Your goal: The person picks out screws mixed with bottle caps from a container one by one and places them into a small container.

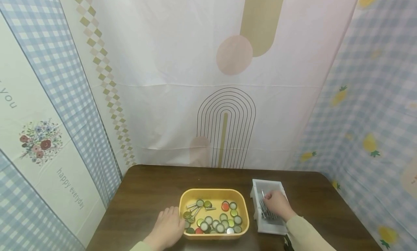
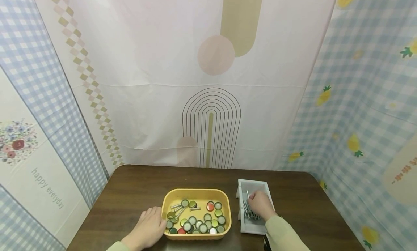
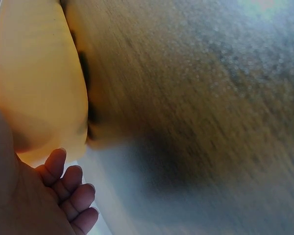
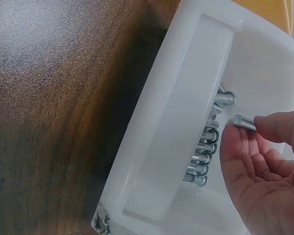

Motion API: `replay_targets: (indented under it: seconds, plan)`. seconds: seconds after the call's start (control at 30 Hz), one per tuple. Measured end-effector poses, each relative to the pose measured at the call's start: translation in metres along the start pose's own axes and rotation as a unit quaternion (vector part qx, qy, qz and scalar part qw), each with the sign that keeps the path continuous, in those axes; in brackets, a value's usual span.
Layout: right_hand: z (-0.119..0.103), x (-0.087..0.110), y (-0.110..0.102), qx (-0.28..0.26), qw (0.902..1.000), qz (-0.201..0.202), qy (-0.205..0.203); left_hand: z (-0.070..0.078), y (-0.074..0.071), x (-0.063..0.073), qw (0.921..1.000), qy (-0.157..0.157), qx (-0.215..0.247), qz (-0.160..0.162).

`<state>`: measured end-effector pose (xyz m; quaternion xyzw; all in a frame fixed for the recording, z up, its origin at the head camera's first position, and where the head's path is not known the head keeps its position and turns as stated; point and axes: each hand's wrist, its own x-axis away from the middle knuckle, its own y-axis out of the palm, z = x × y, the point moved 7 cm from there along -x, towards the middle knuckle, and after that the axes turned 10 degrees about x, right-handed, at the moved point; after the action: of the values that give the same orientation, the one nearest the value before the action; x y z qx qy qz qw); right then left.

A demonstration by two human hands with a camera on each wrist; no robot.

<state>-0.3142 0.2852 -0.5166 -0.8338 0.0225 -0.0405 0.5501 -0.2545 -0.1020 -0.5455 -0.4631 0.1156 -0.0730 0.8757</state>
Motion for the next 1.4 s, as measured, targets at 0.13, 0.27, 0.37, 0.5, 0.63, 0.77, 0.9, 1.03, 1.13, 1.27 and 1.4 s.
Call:
replay_targets:
  seconds: [0.13,0.27,0.37,0.5,0.63,0.77,0.9,1.03,1.13,1.27,1.4]
  plan:
    - [0.000,0.001,0.000,-0.001,1.0000,-0.003,0.000,0.000,0.001,0.000,1.0000,0.002,-0.001,0.001]
    - [-0.001,0.003,0.000,-0.010,0.9999,-0.007,0.002,-0.002,0.004,-0.001,1.0000,0.007,-0.005,0.005]
    - [0.000,0.003,0.001,-0.015,0.9998,-0.010,0.008,-0.003,0.005,0.000,0.9999,0.008,-0.006,0.006]
    - [0.002,0.002,0.000,-0.013,0.9998,-0.013,0.011,-0.003,0.005,-0.001,0.9999,0.008,-0.005,0.004]
    - [-0.001,0.001,-0.004,-0.011,0.9999,-0.010,0.003,-0.004,0.006,-0.001,1.0000,0.004,-0.004,0.004]
    - [-0.004,0.000,-0.008,-0.017,0.9998,-0.009,0.005,-0.004,0.006,-0.001,1.0000,-0.002,-0.003,0.002]
    - [-0.010,-0.002,-0.014,-0.024,0.9997,-0.006,0.005,-0.004,0.005,-0.001,1.0000,-0.003,-0.002,0.000]
    - [-0.020,-0.005,-0.019,-0.023,0.9997,0.004,-0.006,-0.003,0.004,0.000,1.0000,-0.005,0.000,-0.002]
    - [-0.031,-0.007,-0.022,-0.027,0.9993,0.016,-0.022,-0.002,0.004,-0.001,1.0000,-0.004,0.004,-0.004]
    - [-0.053,-0.005,-0.019,-0.063,0.9971,0.015,-0.041,-0.001,0.002,-0.001,1.0000,-0.001,0.006,-0.002]
    - [-0.081,-0.003,-0.008,-0.100,0.9926,-0.006,-0.068,0.000,0.002,-0.001,1.0000,0.001,0.005,0.001]
